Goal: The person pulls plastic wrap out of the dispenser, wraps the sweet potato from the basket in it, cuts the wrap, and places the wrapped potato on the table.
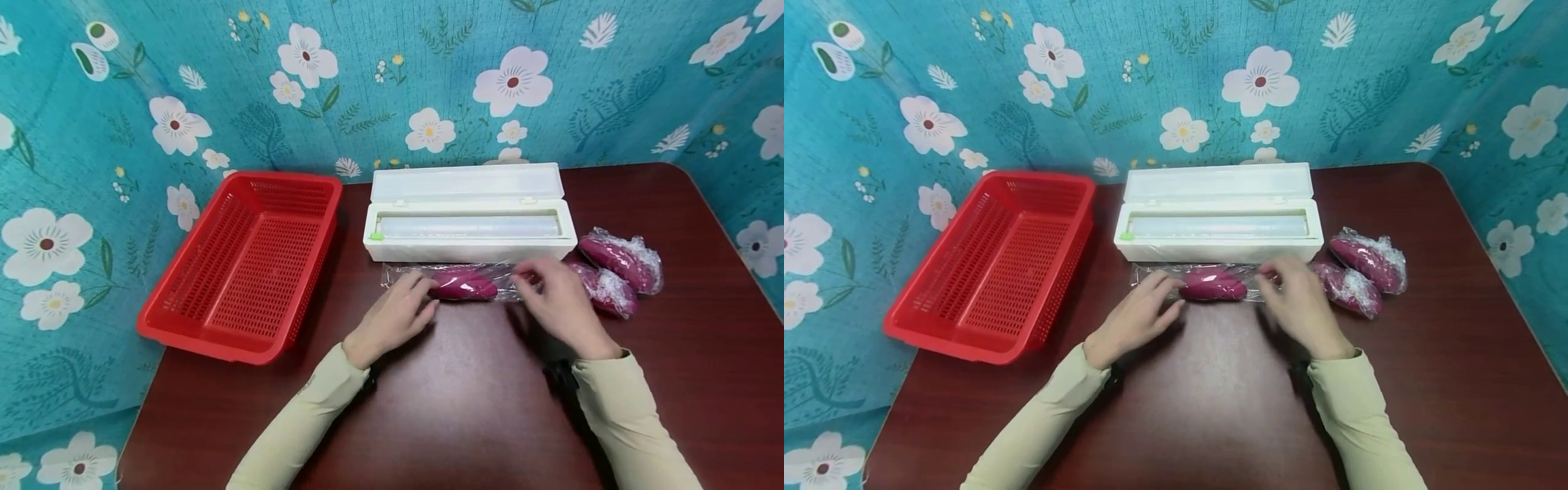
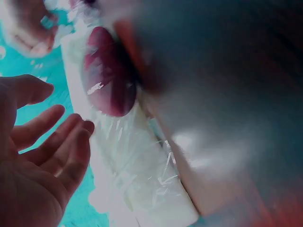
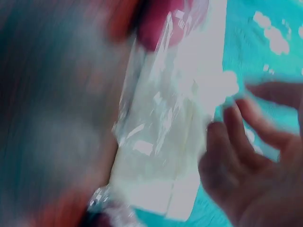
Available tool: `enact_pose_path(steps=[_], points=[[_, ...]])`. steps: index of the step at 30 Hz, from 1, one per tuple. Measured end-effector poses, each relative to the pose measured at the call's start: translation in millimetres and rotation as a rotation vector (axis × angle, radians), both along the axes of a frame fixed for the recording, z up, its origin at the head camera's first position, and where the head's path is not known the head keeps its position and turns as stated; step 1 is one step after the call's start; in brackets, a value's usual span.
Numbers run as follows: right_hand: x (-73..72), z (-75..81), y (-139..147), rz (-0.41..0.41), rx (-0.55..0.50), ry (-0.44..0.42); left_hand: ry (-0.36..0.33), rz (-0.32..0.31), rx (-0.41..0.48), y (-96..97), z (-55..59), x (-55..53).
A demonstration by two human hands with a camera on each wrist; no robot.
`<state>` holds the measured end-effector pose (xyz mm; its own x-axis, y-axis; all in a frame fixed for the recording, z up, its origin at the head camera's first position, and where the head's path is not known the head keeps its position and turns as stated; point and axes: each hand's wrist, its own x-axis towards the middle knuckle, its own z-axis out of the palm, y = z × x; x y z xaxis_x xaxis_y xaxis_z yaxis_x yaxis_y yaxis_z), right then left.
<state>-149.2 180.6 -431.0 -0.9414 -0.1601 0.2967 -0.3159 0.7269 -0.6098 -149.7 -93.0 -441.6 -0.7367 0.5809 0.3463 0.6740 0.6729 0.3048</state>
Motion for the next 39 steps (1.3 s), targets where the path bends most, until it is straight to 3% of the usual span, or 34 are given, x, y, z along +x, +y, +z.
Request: enact_pose_path(steps=[3,7,11,17,30,39], points=[[1.7,-1.8,-13,0.196,0.086,-0.053,0.004,-0.006,-0.078,6.7,-4.4,-2.2],[-0.6,-10.2,-25,0.274,0.148,-0.102,-0.018,-0.012,-0.123,13.1,-8.9,-6.7],[-4.9,-17.5,-30,0.273,0.173,-0.109,-0.066,-0.009,-0.136,17.3,-12.9,-11.5],[-11.6,-20.7,-36,0.254,0.188,-0.073,-0.164,0.005,-0.086,21.0,-15.4,-20.1],[-20.1,-16.7,-50,0.147,0.259,-0.144,-0.282,0.189,-0.207,36.2,-9.8,-29.2],[-17.9,-16.5,-50,0.156,0.262,-0.128,-0.305,0.162,-0.166,33.0,-11.9,-29.4]])
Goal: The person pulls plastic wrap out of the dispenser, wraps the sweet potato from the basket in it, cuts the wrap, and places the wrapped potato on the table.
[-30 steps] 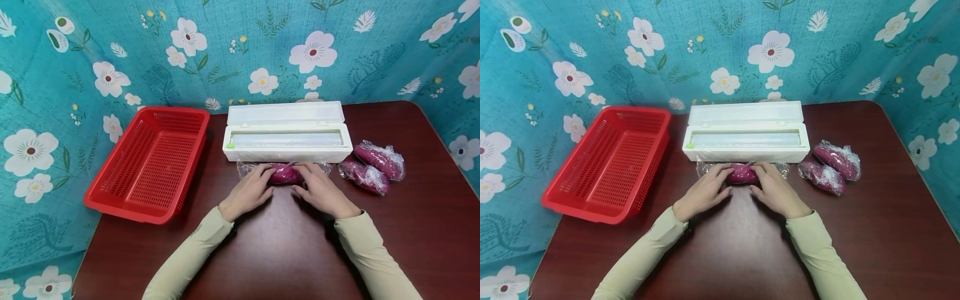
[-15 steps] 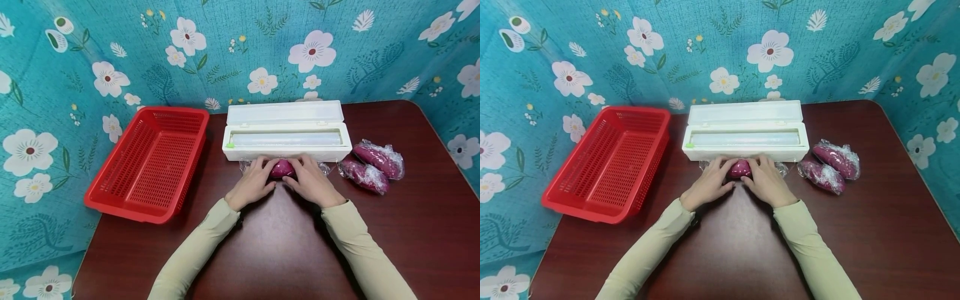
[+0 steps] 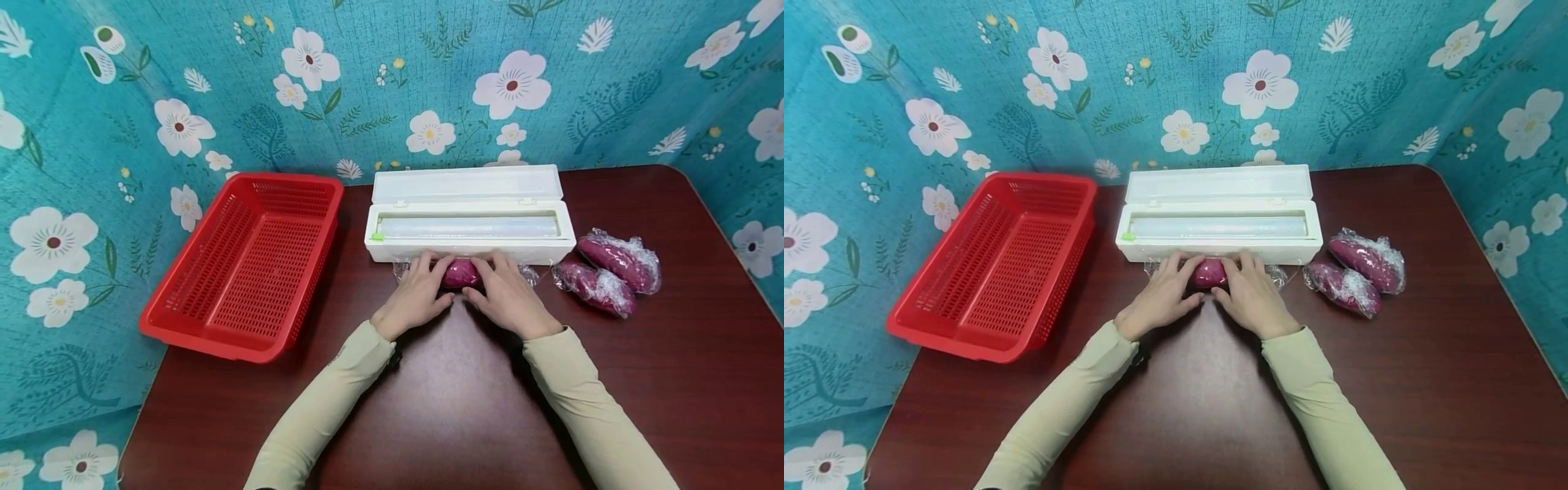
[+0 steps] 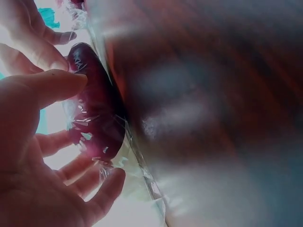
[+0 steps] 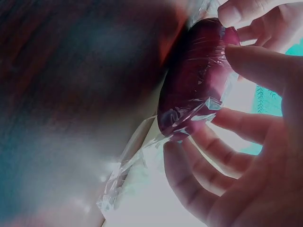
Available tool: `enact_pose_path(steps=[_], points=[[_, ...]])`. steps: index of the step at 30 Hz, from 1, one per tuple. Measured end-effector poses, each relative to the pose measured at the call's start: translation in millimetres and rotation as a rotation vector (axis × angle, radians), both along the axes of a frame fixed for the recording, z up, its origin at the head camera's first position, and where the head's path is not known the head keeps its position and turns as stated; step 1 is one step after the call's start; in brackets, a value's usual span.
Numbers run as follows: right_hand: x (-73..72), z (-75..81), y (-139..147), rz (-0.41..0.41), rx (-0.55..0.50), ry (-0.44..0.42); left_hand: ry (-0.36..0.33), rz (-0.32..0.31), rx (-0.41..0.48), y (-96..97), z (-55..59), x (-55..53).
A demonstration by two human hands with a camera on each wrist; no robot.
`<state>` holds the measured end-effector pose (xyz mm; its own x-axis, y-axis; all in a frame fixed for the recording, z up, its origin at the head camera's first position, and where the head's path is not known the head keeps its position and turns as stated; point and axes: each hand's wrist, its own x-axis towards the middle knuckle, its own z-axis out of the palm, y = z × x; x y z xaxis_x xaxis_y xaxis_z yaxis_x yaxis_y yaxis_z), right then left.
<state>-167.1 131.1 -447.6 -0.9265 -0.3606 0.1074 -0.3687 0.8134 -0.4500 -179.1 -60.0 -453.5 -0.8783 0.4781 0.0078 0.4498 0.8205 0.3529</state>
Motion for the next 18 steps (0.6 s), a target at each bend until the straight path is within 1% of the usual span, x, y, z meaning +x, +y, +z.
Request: enact_pose_path(steps=[3,5,7,9,11,13,14,16,17,18], points=[[0.7,0.4,0,0.006,-0.004,-0.002,-0.009,-0.021,0.084,-4.7,-1.8,-1.5],[1.1,0.4,1,0.005,-0.011,-0.001,-0.003,-0.017,0.181,-9.4,-2.4,-2.1],[1.6,0.9,1,0.002,-0.02,0.008,0.036,0.003,0.287,-15.2,-3.1,-2.8],[2.0,1.3,2,-0.003,-0.026,0.022,0.111,0.044,0.394,-22.2,-2.6,-2.8],[2.5,1.8,2,-0.007,-0.026,0.037,0.218,0.101,0.485,-30.4,-1.0,-3.8],[3.0,2.3,2,-0.009,-0.02,0.053,0.328,0.19,0.545,-39.2,1.1,-6.3],[3.2,2.3,2,-0.012,-0.016,0.058,0.374,0.245,0.566,-43.8,2.5,-7.8],[3.8,2.6,2,-0.014,-0.009,0.067,0.415,0.357,0.587,-53.0,4.9,-12.4],[4.1,2.8,2,-0.016,-0.006,0.07,0.412,0.406,0.587,-57.5,5.8,-15.2],[4.4,3.0,2,-0.015,-0.004,0.072,0.394,0.447,0.584,-61.7,6.5,-17.8]])
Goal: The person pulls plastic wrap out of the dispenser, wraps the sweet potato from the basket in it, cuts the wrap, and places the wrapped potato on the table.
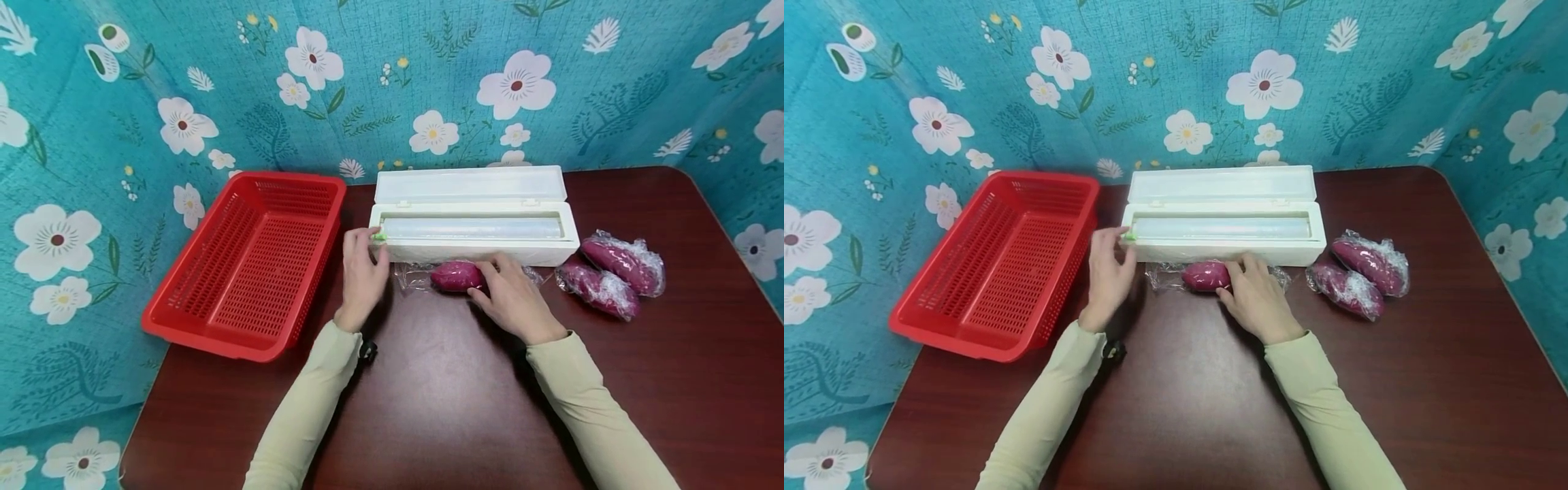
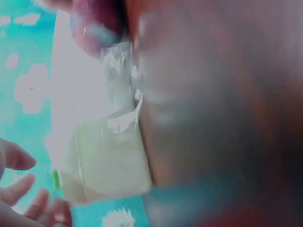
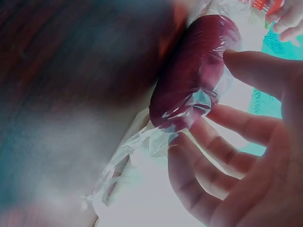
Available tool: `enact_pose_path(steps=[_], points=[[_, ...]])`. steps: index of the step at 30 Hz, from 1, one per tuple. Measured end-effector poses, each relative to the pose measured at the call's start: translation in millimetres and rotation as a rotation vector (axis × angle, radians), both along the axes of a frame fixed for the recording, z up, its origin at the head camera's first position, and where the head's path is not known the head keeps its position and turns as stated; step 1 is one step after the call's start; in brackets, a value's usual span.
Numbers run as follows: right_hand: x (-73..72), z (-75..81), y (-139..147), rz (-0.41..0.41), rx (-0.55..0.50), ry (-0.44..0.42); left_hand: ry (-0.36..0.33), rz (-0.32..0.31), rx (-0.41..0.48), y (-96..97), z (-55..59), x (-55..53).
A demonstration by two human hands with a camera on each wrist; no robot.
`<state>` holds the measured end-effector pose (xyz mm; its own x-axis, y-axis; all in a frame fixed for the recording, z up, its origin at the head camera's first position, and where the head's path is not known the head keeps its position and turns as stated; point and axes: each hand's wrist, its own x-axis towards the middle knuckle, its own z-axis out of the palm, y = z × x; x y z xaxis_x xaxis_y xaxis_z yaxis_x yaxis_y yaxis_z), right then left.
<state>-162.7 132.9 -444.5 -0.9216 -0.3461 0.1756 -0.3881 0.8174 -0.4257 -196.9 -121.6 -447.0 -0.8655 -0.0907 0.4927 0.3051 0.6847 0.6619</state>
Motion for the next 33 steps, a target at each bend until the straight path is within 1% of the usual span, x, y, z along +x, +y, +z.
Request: enact_pose_path(steps=[2,5,7,9,14,16,19,20,22,27,29,31,33], points=[[0.5,0.1,-1,0.003,0.005,0.0,-0.077,0.026,0.017,-7.6,1.1,-4.7],[0.5,0.1,-2,0.011,0.013,-0.006,-0.173,0.0,0.017,-16.8,1.4,-10.9],[0.5,0.2,-2,0.015,0.016,-0.014,-0.208,-0.022,0.006,-21.4,2.0,-13.4],[0.3,0.2,-2,0.016,0.015,-0.022,-0.211,-0.039,-0.019,-25.2,2.3,-15.4],[-0.2,1.6,-1,0.02,0.006,-0.026,-0.195,-0.059,-0.065,-32.0,3.2,-17.3],[-0.2,2.5,-1,0.02,0.008,-0.033,-0.198,-0.063,-0.071,-33.3,3.0,-17.6],[-0.1,3.6,-1,0.016,0.017,-0.046,-0.226,-0.057,-0.038,-32.1,1.9,-17.7],[0.0,3.9,-1,0.015,0.021,-0.047,-0.238,-0.052,-0.017,-30.8,1.1,-18.0],[-0.2,4.7,-2,0.015,0.026,-0.038,-0.283,-0.032,0.055,-26.3,-0.5,-18.8],[-1.0,7.9,-7,0.019,0.025,0.005,-0.425,0.046,0.253,-10.4,-1.7,-25.4],[-0.8,9.5,-8,0.02,0.027,0.014,-0.475,0.06,0.299,-5.9,-1.8,-28.0],[-0.9,11.1,-9,0.026,0.031,0.02,-0.52,0.055,0.341,-4.0,-2.1,-28.8],[-1.9,13.3,-10,0.034,0.035,0.029,-0.558,0.014,0.428,-5.0,-3.7,-28.7]])
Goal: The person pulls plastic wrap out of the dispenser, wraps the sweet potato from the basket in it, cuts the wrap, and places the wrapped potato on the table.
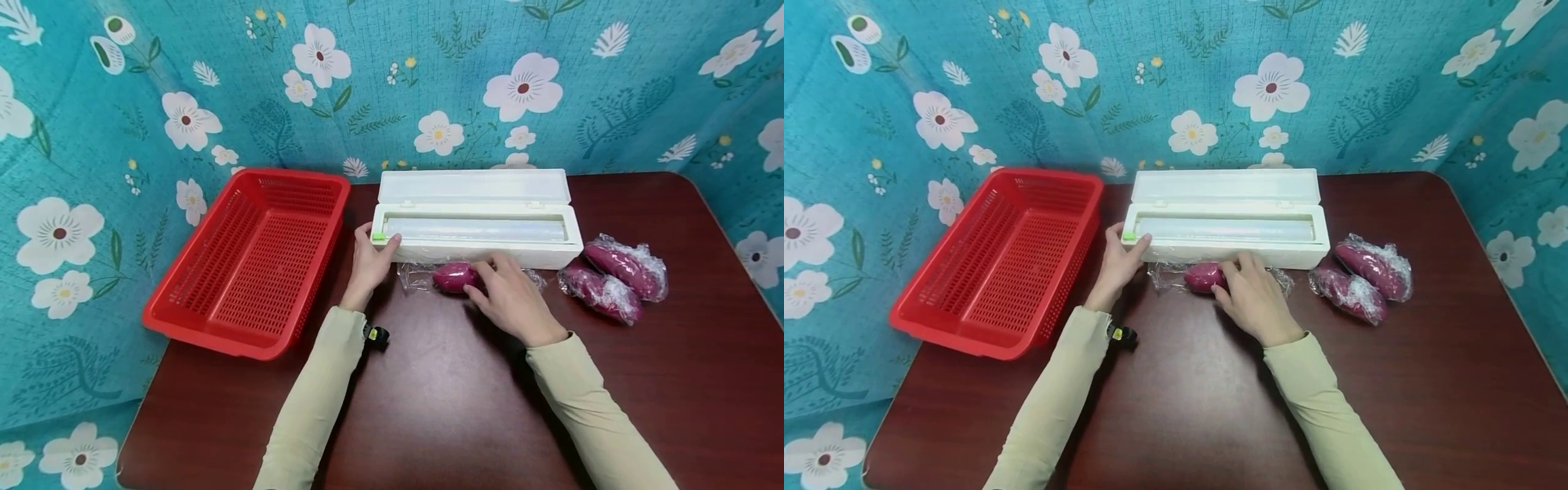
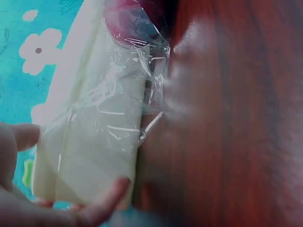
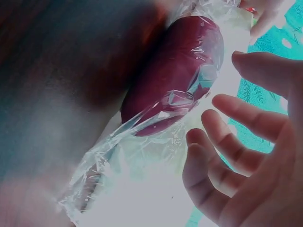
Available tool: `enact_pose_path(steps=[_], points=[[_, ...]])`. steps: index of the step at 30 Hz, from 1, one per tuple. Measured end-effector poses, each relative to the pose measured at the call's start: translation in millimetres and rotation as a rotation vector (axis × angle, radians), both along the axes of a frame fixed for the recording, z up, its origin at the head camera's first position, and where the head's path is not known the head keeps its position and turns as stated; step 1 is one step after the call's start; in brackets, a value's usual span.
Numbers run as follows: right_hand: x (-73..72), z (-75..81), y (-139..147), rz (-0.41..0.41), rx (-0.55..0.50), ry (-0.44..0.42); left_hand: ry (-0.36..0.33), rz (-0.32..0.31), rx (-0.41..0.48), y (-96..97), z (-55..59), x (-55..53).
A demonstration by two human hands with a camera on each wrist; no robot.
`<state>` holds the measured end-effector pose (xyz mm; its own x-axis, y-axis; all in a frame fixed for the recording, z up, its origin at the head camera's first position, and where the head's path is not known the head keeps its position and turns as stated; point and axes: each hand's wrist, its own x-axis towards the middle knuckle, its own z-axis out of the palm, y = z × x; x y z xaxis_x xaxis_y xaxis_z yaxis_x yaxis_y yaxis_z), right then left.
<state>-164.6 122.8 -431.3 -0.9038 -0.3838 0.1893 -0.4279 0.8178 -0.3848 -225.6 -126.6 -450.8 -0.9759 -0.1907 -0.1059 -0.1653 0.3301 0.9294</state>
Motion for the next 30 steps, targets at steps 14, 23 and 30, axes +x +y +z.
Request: enact_pose_path(steps=[14,23,30], points=[[-28.0,18.1,-40,0.083,-0.119,0.03,-0.205,-0.017,0.558,-13.3,-5.2,-1.7],[-56.6,22.5,-94,0.1,-0.273,-0.042,-0.231,0.004,0.616,-21.3,-5.9,-0.5],[-76.2,22.2,-125,0.112,-0.223,-0.103,-0.169,-0.019,0.46,-21.3,-6.9,1.5]])
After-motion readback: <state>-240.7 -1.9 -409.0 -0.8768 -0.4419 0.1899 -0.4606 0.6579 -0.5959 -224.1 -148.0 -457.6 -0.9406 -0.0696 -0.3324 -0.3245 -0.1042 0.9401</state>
